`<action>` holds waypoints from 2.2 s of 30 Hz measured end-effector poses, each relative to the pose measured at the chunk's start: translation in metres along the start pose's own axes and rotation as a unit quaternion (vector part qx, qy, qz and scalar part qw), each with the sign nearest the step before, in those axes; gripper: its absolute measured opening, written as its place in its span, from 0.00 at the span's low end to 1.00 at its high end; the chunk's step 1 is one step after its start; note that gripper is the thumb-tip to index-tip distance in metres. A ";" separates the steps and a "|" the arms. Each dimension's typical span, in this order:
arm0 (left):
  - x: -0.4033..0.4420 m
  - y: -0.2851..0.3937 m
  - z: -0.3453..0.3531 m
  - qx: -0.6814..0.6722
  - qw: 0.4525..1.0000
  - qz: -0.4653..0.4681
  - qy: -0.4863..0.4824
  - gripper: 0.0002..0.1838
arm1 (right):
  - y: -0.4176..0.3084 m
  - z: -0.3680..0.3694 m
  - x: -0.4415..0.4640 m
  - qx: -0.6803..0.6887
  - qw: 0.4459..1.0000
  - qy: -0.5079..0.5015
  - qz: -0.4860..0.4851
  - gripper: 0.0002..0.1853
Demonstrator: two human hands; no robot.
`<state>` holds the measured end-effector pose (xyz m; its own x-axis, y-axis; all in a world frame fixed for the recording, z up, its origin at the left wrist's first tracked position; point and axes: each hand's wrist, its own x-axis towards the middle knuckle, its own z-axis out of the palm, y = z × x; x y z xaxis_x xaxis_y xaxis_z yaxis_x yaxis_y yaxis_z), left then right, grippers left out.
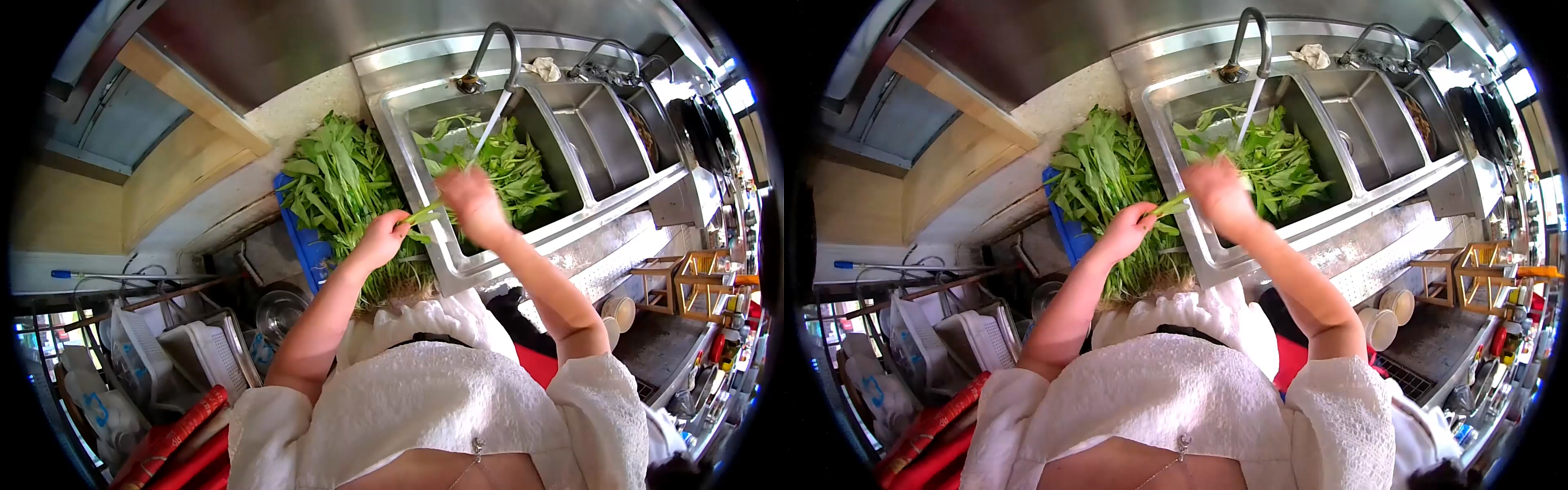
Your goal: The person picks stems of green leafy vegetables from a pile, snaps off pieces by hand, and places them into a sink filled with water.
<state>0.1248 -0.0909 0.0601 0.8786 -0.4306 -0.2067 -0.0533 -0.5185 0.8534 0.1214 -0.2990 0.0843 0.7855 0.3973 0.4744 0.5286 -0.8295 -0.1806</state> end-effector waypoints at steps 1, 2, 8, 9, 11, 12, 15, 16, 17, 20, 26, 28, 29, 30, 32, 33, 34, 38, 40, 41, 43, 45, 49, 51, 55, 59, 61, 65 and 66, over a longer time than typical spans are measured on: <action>0.003 0.007 0.004 0.016 0.999 0.026 -0.012 0.13 | -0.018 0.001 -0.001 -0.005 0.996 -0.045 -0.074 0.14; 0.004 0.015 0.007 0.038 0.997 0.063 -0.003 0.11 | -0.027 0.006 -0.004 0.013 0.996 -0.073 -0.046 0.13; -0.002 0.012 0.023 -0.018 0.989 0.094 0.112 0.08 | 0.001 0.037 -0.018 0.397 0.880 -0.003 0.261 0.05; -0.007 0.006 0.025 -0.082 0.984 0.070 0.139 0.08 | 0.028 0.044 -0.021 0.525 0.755 0.043 0.390 0.04; -0.015 -0.039 0.026 -0.207 0.970 -0.027 0.126 0.06 | 0.073 0.038 -0.024 0.141 0.881 -0.030 0.450 0.06; -0.027 -0.044 0.021 -0.287 0.942 -0.069 0.158 0.05 | 0.084 0.044 -0.031 0.002 0.922 -0.007 0.387 0.09; -0.060 -0.087 -0.008 -0.401 0.858 -0.169 0.272 0.07 | 0.048 0.044 -0.011 -0.057 0.972 0.045 0.225 0.15; -0.069 -0.096 -0.016 -0.388 0.834 -0.202 0.335 0.13 | 0.020 0.047 -0.001 0.031 0.965 -0.034 0.259 0.14; -0.081 -0.112 -0.025 -0.424 0.810 -0.218 0.341 0.15 | 0.005 0.075 -0.007 0.121 0.971 -0.013 0.204 0.11; -0.105 -0.126 -0.028 -0.395 0.812 -0.232 0.361 0.14 | -0.063 0.133 -0.008 0.218 0.920 -0.229 0.232 0.09; -0.128 -0.129 -0.013 -0.425 0.774 -0.289 0.369 0.11 | -0.153 0.195 -0.009 0.124 0.868 -0.425 0.225 0.16; -0.133 -0.127 -0.007 -0.420 0.778 -0.302 0.356 0.12 | -0.166 0.197 -0.004 0.081 0.839 -0.445 0.303 0.19; -0.137 -0.127 -0.008 -0.416 0.785 -0.312 0.337 0.13 | -0.168 0.197 -0.004 0.082 0.839 -0.447 0.300 0.19; -0.142 -0.127 -0.009 -0.397 0.811 -0.298 0.309 0.13 | -0.165 0.196 -0.007 0.101 0.834 -0.428 0.334 0.19; -0.144 -0.125 -0.008 -0.386 0.822 -0.289 0.303 0.13 | -0.160 0.203 -0.021 0.138 0.842 -0.348 0.389 0.21; -0.143 -0.121 -0.007 -0.373 0.834 -0.280 0.295 0.14 | -0.158 0.196 -0.020 0.135 0.843 -0.347 0.388 0.21; -0.141 -0.118 -0.007 -0.275 0.873 -0.267 0.301 0.15 | -0.156 0.191 -0.017 0.237 0.834 -0.299 0.399 0.19; -0.131 -0.110 -0.013 -0.120 0.933 -0.153 0.301 0.16 | -0.158 0.127 0.026 0.504 0.714 -0.201 0.443 0.16; -0.133 -0.071 -0.032 -0.134 0.943 -0.143 0.269 0.15 | -0.166 0.102 0.045 0.583 0.668 -0.123 0.446 0.15; -0.135 -0.047 -0.043 -0.150 0.949 -0.143 0.239 0.15 | -0.173 0.094 0.052 0.607 0.664 -0.086 0.429 0.12; -0.140 -0.023 -0.047 -0.300 0.921 -0.096 0.231 0.14 | -0.184 0.084 0.060 0.594 0.708 -0.072 0.376 0.11; -0.148 -0.009 -0.052 -0.254 0.921 -0.096 0.278 0.12 | -0.199 0.066 0.069 0.611 0.723 -0.041 0.320 0.11; -0.169 0.023 -0.077 -0.231 0.906 -0.083 0.345 0.09 | -0.218 0.029 0.099 0.646 0.714 -0.059 0.265 0.12; -0.181 0.027 -0.095 -0.191 0.904 -0.059 0.378 0.08 | -0.225 0.001 0.115 0.689 0.678 -0.085 0.240 0.12; -0.198 0.077 -0.136 -0.277 0.852 -0.032 0.443 0.09 | -0.230 -0.022 0.131 0.708 0.688 -0.059 0.147 0.12; -0.225 0.094 -0.187 -0.250 0.808 0.017 0.533 0.12 | -0.203 -0.022 0.123 0.679 0.716 -0.077 0.145 0.10; -0.238 0.103 -0.210 -0.182 0.822 0.053 0.538 0.13 | -0.180 -0.013 0.108 0.668 0.711 -0.127 0.181 0.10; -0.261 0.119 -0.241 -0.184 0.858 0.097 0.469 0.15 | -0.141 0.026 0.064 0.590 0.778 -0.138 0.166 0.09; -0.256 0.120 -0.236 -0.185 0.859 0.098 0.467 0.15 | -0.130 0.028 0.055 0.570 0.786 -0.146 0.191 0.09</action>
<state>0.0053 0.1314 0.3284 0.8768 0.3867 0.2857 -0.2416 -0.1592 0.9572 0.1050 -0.1585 0.1098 0.9091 0.4165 0.0108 0.0511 -0.0859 -0.9950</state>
